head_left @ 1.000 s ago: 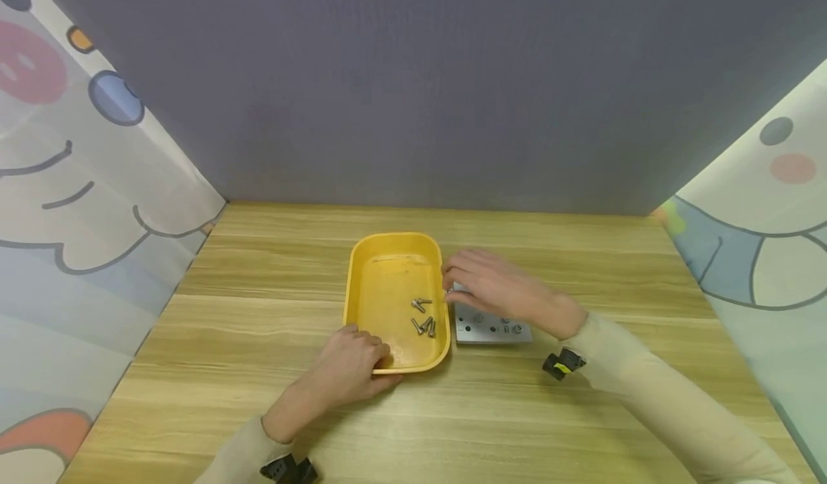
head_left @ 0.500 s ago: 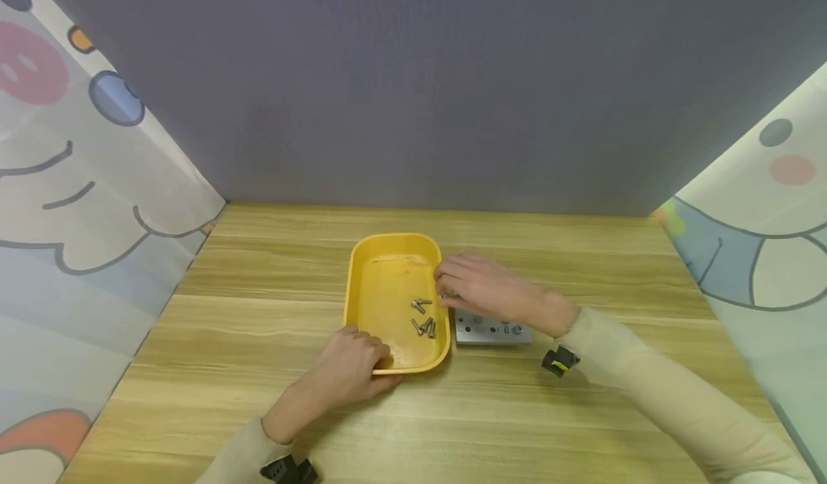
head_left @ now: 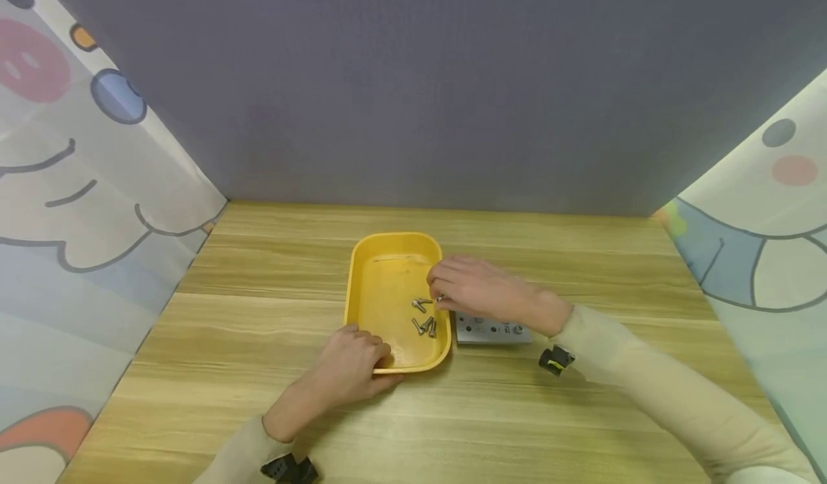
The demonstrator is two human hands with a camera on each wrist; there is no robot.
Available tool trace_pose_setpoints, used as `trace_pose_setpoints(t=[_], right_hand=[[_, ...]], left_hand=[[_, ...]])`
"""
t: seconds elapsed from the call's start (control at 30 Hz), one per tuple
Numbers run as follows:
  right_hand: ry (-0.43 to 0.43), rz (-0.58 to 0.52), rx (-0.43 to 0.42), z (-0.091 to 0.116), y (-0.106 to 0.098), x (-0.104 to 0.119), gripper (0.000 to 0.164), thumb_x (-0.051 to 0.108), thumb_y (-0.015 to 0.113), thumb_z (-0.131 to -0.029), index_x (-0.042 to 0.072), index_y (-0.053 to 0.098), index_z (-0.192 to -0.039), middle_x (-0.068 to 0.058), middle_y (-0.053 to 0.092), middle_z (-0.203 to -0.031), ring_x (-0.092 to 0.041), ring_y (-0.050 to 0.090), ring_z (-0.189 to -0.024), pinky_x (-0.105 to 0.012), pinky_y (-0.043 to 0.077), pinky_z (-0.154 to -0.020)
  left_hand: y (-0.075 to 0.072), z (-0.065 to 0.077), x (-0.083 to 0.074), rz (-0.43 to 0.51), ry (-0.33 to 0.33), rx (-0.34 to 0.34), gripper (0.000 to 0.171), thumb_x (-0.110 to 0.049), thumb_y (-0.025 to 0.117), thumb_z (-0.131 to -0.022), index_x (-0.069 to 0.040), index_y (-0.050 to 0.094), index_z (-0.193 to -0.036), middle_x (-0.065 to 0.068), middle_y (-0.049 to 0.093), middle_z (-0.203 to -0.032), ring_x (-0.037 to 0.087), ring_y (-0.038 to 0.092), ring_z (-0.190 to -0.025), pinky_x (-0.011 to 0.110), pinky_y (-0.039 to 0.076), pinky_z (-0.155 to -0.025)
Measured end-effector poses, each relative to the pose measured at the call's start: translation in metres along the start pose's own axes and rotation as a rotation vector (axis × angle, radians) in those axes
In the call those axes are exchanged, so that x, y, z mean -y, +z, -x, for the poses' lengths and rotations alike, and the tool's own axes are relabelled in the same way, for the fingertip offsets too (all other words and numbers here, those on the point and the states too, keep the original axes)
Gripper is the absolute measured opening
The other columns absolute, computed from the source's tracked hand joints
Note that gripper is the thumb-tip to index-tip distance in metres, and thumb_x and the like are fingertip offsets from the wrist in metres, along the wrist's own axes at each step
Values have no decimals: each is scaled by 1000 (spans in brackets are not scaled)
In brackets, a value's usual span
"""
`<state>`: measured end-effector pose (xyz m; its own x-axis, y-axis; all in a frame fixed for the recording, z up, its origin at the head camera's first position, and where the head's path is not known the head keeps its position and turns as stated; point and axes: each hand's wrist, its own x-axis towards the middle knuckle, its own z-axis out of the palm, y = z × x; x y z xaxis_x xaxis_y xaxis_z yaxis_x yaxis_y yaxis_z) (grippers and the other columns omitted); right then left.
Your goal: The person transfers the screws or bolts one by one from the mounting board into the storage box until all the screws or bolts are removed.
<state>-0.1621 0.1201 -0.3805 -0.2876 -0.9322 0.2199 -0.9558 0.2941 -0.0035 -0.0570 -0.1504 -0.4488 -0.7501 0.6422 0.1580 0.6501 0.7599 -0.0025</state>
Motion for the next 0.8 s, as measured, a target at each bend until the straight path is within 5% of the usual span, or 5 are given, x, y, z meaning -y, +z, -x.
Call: trace_pose_setpoints(t=[0.8], right_hand=[[-122,231,205,-23,3,12,19,32,73,-96,15,71,-103,4,64,-106,-13,58,-97,-30,49,-92]], left_hand=[[-1,0,0,-4,9,-3,44,-58,75,-85,-28,51,-65,-18,42,-60,1,35,-54,23,30,-59]])
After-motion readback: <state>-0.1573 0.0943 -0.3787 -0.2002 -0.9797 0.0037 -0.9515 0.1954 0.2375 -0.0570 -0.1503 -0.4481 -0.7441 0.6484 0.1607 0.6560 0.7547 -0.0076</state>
